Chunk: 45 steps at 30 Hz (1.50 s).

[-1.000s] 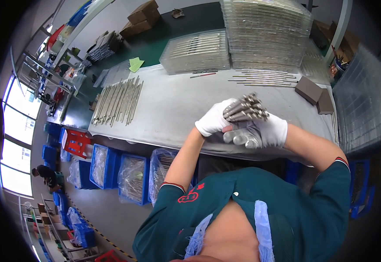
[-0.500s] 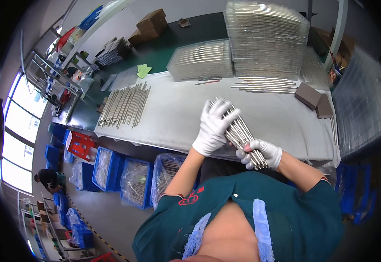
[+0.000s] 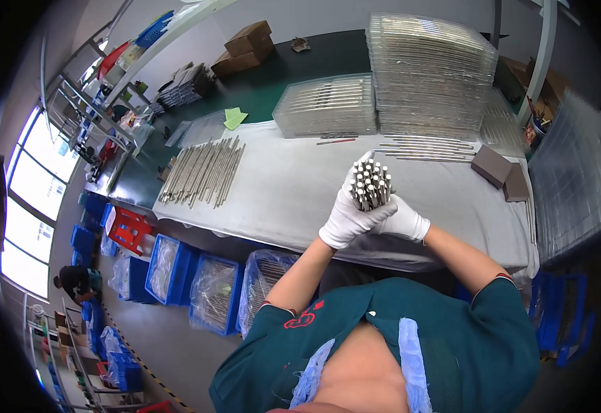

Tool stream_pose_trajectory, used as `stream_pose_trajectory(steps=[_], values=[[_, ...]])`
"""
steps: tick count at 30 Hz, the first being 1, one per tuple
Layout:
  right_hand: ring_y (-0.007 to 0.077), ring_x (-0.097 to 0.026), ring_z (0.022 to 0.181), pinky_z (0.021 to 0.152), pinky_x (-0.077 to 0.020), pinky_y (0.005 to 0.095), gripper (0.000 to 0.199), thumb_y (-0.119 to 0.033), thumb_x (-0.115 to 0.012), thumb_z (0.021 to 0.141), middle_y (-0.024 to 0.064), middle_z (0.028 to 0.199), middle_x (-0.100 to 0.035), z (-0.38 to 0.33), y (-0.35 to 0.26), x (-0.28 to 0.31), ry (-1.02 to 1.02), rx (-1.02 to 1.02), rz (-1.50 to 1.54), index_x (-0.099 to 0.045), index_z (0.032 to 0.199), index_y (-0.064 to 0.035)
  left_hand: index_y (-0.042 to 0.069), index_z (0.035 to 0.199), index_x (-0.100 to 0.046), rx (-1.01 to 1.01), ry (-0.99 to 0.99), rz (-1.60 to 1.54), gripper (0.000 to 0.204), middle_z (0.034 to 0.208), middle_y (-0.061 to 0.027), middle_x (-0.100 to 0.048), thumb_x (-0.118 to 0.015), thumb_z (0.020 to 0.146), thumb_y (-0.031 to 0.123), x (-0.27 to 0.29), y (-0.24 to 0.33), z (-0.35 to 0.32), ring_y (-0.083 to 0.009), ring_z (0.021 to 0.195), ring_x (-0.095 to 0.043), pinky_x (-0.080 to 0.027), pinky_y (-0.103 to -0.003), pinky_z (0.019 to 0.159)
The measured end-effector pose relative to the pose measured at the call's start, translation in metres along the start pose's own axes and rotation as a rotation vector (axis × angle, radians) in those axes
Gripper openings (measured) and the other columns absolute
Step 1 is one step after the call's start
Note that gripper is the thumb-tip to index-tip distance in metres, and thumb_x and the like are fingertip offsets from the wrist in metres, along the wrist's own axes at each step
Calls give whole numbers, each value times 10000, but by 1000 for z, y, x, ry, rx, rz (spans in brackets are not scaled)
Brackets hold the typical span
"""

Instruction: Arranging metal rods on a workbench and carefully placing them into plastic organizing trays.

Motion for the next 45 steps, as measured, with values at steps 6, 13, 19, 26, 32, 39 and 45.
stream_pose_trajectory(steps=[6, 13, 19, 26, 32, 39, 45], values=[[254, -365, 1179, 1009, -260, 368, 548, -185, -616, 715, 119, 1248, -429, -5, 30, -12, -42, 175, -164, -425, 1220, -93, 42, 1022, -560, -155, 50, 249, 468, 994, -137, -567, -745, 612, 170, -2, -26, -6, -248, 985, -525, -388, -323, 914], [173, -587, 791, 739, -472, 302, 343, -192, -643, 680, 63, 826, -613, 39, 21, 4, -6, -400, 121, -559, 960, -12, 68, 886, -471, 316, 310, -388, 261, 698, -42, -552, -661, 707, 43, 42, -72, 44, -148, 548, -566, -494, -283, 495], [138, -579, 664, 630, -471, 270, 488, -422, -668, 715, 78, 785, -620, 84, 11, -1, -188, -599, 176, -602, 930, 11, 45, 857, -532, 581, 353, -907, 228, 713, -87, -575, -599, 789, 252, 91, -137, 50, -226, 647, -587, -512, -365, 628], [299, -591, 709, 672, -452, 360, 498, -465, -530, 768, 181, 796, -619, 142, 0, 12, -302, -307, -762, -618, 937, -5, 31, 1069, -488, 527, 654, -1121, 370, 1014, -137, -564, -585, 795, 260, 135, -172, 26, -276, 869, -575, -493, -394, 780], [350, -586, 790, 722, -447, 403, 365, -349, -481, 825, 193, 822, -615, 163, -32, 18, -329, -260, -986, -595, 937, -21, 33, 962, -523, 445, 634, -1291, 282, 899, -117, -577, -577, 785, 245, 140, -181, 32, -260, 777, -570, -488, -414, 736], [307, -584, 859, 766, -450, 372, 290, -278, -530, 806, 157, 892, -617, 241, -45, 84, 2, -175, -851, -585, 963, -40, 71, 734, -520, 518, 709, -1215, 118, 693, -58, -540, -566, 754, 178, 132, -167, 27, -213, 665, -536, -474, -376, 686], [291, -567, 938, 828, -441, 351, 300, -195, -578, 773, 132, 992, -608, 308, 10, 135, 88, -233, -1118, -597, 1048, -78, 81, 748, -516, 587, 726, -1193, 106, 706, -47, -534, -565, 753, 175, 124, -166, 29, -201, 675, -532, -473, -372, 698]])
Point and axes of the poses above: each hand's wrist, its own z-axis towards the middle knuckle, its own x-axis out of the back of the hand, y = z × x, the point moved 6 cm from there along z, towards the middle knuckle
